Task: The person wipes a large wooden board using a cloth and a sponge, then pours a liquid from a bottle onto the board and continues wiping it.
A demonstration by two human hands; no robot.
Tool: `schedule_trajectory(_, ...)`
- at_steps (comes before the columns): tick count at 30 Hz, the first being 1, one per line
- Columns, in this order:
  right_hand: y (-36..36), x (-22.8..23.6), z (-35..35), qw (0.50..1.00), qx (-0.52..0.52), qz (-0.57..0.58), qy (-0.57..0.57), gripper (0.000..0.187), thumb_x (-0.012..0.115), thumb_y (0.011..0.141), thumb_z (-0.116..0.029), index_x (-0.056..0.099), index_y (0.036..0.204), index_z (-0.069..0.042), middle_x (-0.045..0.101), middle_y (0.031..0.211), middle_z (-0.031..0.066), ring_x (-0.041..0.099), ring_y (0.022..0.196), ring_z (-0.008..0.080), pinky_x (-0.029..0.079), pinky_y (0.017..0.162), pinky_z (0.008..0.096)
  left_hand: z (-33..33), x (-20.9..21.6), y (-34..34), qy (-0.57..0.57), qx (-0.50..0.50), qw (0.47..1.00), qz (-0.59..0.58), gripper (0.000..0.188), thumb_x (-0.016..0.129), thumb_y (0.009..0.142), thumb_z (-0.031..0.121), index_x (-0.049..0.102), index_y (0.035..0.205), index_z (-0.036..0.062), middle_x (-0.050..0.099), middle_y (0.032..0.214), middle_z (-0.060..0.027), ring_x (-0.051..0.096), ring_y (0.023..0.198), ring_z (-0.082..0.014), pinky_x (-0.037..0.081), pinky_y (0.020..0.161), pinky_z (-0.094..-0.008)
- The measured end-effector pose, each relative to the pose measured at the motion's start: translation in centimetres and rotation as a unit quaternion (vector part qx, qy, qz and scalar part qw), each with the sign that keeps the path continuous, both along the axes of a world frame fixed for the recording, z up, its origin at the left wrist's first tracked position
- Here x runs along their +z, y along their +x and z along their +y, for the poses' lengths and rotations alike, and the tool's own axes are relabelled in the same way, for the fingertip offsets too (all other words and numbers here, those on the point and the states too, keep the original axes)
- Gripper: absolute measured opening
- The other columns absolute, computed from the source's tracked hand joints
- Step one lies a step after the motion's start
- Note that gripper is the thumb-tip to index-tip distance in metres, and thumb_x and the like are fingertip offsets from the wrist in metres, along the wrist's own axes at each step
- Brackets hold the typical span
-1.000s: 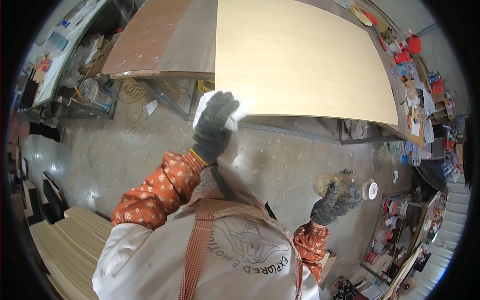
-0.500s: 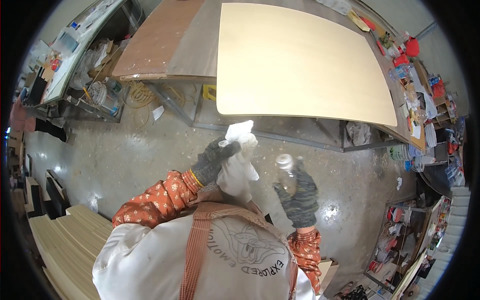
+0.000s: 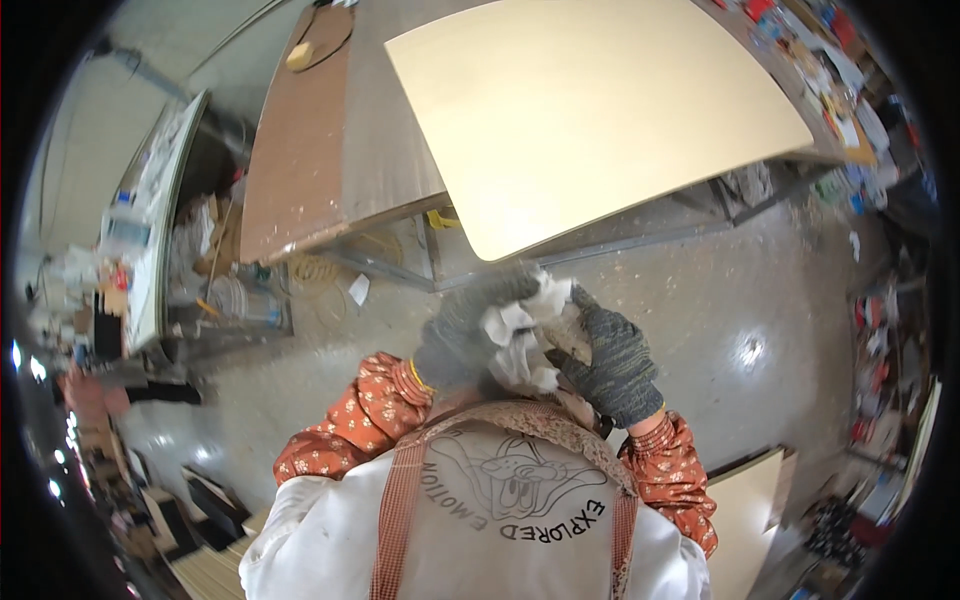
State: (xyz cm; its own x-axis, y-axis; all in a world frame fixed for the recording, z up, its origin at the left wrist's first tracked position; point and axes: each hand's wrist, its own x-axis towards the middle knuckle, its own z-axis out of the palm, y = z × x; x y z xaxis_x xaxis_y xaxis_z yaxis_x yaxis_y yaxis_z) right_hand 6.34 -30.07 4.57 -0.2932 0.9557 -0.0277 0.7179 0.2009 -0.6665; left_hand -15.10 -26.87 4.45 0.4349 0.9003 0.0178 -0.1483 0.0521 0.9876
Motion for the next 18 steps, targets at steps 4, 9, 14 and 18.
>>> schedule_trajectory(4,-2.4,-1.2,-0.7,0.975,-0.168,0.140,0.049,0.071,0.078,0.075,-0.028,0.047,0.132,0.000,0.065,0.104,0.0183,0.066,0.087,0.0297,0.054,0.078,0.0371,7.2,3.4,-2.5,0.444,0.036,0.866,0.227,0.037,0.065,0.085,0.025,0.062,0.114,0.0034,0.058,0.123,-0.0150,0.056,0.116,-0.0268,0.050,0.092,-0.0415)
schedule_trajectory(9,-2.6,-2.0,-3.4,0.936,-0.300,0.157,0.092,0.073,0.082,0.072,-0.026,0.047,0.132,-0.004,0.063,0.117,0.0168,0.063,0.107,0.0286,0.052,0.089,0.0388,11.2,-0.3,-3.4,0.528,-0.159,0.762,0.340,0.044,0.062,0.084,0.030,0.060,0.121,0.0071,0.055,0.130,-0.0151,0.049,0.124,-0.0325,0.041,0.103,-0.0445)
schedule_trajectory(14,-2.8,-2.2,-7.7,0.883,-0.442,0.115,0.110,0.072,0.081,0.074,-0.020,0.045,0.134,-0.005,0.062,0.118,0.0156,0.062,0.105,0.0265,0.050,0.091,0.0383,11.9,-0.9,-8.3,0.558,-0.232,0.711,0.361,0.056,0.069,0.080,0.046,0.059,0.124,0.0128,0.052,0.135,-0.0120,0.047,0.128,-0.0296,0.040,0.102,-0.0410)
schedule_trajectory(18,-4.2,-2.2,-8.8,0.852,-0.495,0.131,0.113,0.072,0.081,0.075,-0.018,0.044,0.136,-0.004,0.061,0.119,0.0147,0.061,0.106,0.0250,0.049,0.092,0.0374,12.9,-1.3,-10.2,0.602,-0.237,0.660,0.382,0.050,0.075,0.078,0.033,0.060,0.121,0.0130,0.055,0.131,-0.0092,0.052,0.122,-0.0298,0.044,0.097,-0.0425)
